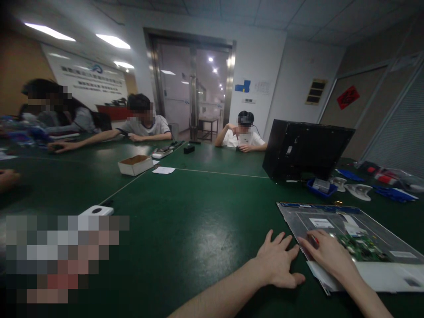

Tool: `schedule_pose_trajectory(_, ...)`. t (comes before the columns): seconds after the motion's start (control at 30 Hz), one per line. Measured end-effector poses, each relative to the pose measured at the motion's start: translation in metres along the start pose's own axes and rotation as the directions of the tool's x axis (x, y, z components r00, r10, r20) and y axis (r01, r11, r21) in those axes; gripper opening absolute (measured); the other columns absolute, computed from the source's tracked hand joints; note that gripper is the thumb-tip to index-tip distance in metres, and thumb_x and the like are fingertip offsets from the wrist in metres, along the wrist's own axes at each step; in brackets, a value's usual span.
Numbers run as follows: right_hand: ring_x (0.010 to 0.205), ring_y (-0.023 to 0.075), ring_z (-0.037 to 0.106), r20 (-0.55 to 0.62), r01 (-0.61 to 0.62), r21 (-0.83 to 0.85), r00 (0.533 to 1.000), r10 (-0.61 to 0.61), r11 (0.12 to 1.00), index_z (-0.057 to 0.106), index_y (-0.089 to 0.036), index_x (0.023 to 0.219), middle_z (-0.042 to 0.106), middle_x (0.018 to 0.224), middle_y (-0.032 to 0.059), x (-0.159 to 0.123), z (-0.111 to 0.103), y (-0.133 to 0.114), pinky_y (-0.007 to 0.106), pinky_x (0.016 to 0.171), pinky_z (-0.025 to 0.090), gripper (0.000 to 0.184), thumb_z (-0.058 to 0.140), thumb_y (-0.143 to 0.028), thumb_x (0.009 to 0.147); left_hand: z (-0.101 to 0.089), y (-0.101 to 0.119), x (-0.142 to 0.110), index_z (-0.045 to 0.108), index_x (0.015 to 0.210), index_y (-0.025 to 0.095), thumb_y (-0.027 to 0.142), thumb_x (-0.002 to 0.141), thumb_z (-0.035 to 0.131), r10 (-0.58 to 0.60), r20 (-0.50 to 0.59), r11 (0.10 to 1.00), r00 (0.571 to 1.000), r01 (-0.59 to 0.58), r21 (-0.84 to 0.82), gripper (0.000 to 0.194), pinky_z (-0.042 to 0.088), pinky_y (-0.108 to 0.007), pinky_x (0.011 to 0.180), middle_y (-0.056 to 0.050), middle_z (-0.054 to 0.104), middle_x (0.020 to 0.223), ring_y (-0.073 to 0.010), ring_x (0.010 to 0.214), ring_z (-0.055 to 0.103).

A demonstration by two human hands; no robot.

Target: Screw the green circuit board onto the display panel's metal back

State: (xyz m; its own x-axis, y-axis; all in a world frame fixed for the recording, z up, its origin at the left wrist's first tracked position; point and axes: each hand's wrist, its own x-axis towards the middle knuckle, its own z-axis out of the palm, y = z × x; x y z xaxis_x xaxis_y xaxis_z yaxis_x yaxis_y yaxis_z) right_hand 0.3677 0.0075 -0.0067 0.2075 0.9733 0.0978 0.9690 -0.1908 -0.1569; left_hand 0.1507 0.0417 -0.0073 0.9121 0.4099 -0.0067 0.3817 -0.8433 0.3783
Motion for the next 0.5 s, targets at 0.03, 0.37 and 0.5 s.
schedule_pose_trajectory(0.03, 0.108, 0.0346, 0.066, 0.018, 0.001, -0.015, 1.0, 0.0, 1.0, 0.071, -0.014, 0.113, 0.067, 0.125, 0.019, 0.0, 0.001, -0.007, 0.046, 0.09, 0.052, 0.067, 0.038, -0.064, 0.082, 0.001, 0.001, 0.0, 0.033, 0.151, 0.007, 0.057, 0.092, 0.044, -0.003, -0.018, 1.0, 1.0, 0.003, 0.01, 0.078, 0.007, -0.058, 0.118, -0.021, 0.025, 0.159, -0.0371, 0.148, 0.017)
schedule_pose_trajectory(0.37, 0.093, 0.0361, 0.072, 0.044, -0.115, -0.137, 0.992, 0.122, 0.984, 0.074, -0.018, 0.106, 0.076, 0.1, 0.0169, 0.009, 0.0, -0.013, 0.045, 0.075, 0.054, 0.048, 0.038, -0.046, 0.09, 0.006, 0.012, -0.005, 0.056, 0.123, 0.006, 0.045, 0.089, 0.056, 0.028, -0.258, 0.989, 0.966, 0.01, 0.145, 0.052, 0.029, -0.051, 0.11, -0.02, 0.061, 0.123, -0.0323, 0.117, 0.052)
schedule_pose_trajectory(0.5, 0.085, 0.0365, 0.074, -0.007, -0.159, -0.125, 0.987, 0.159, 0.979, 0.077, -0.017, 0.095, 0.077, 0.094, 0.0185, 0.022, -0.004, 0.021, 0.043, 0.067, 0.055, 0.04, 0.046, -0.04, 0.082, 0.003, 0.017, -0.013, 0.06, 0.119, 0.01, 0.039, 0.092, 0.056, 0.124, -0.232, 0.968, 0.965, -0.066, 0.243, 0.039, 0.033, -0.049, 0.106, -0.017, 0.063, 0.119, -0.0292, 0.112, 0.055)
